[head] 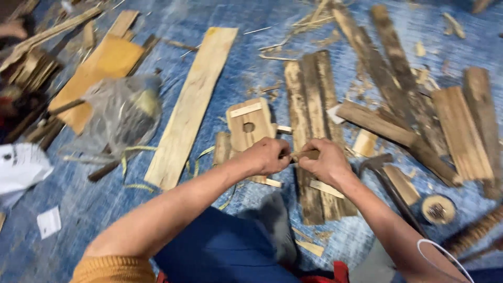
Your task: Assembling and shaping small wooden components for a craft project using a hammer, saw, and measuring tape.
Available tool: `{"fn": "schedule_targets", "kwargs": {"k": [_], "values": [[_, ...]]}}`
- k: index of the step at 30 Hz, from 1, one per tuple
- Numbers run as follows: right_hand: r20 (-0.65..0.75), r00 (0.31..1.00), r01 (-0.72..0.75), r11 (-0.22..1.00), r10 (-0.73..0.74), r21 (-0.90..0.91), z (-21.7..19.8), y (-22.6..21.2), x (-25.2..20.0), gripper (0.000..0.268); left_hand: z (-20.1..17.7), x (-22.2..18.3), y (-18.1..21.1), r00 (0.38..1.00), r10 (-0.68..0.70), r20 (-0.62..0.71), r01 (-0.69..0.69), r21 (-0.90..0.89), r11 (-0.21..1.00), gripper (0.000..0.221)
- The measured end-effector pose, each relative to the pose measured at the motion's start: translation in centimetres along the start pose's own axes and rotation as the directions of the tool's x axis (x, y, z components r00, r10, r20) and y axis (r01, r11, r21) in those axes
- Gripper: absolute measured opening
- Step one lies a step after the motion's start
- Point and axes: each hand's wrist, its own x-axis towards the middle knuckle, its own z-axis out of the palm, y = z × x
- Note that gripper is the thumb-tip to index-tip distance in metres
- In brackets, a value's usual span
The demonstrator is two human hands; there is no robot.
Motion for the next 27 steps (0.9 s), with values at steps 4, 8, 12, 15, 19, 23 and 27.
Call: {"fn": "schedule_targets", "kwargs": {"k": [4,8,12,15,19,23,27], "values": [[-0.026,0.997,-0.069,0.997,0.070,0.027,-2.2,2.2,-1.2,0.032,1.6,-0.2,3.2,1.000,-0.019,-0.020,0.017,-0.074,0.997,0.040],[-0.034,0.997,-0.066,0.998,0.066,-0.018,-2.5,4.0,-1.9,0.037,3.5,-0.2,5.0,0.999,0.010,-0.050,-0.014,-0.092,0.996,0.038],[-0.023,0.999,-0.029,0.996,0.027,-0.081,-2.4,5.3,-2.0,0.036,4.4,0.1,6.2,0.999,0.000,-0.045,-0.003,-0.068,0.998,0.035],[-0.020,0.999,-0.046,0.998,0.046,-0.031,-1.9,6.3,-2.0,0.032,6.0,1.6,4.8,0.999,0.007,-0.049,-0.007,-0.004,1.000,0.033],[0.079,0.990,-0.129,0.975,0.116,0.181,-5.1,3.0,-4.0,0.023,7.3,2.1,4.7,0.997,0.009,-0.078,-0.013,-0.049,0.999,0.034],[-0.028,0.999,-0.041,0.997,0.039,-0.071,-3.5,4.8,-3.0,0.031,7.6,2.6,4.4,0.994,0.056,-0.098,-0.061,-0.046,0.997,0.032],[-0.028,0.997,-0.071,0.997,0.071,0.009,-1.6,8.1,-2.0,0.026,8.0,3.2,4.4,0.991,0.093,-0.094,-0.099,-0.059,0.993,0.032]]}}
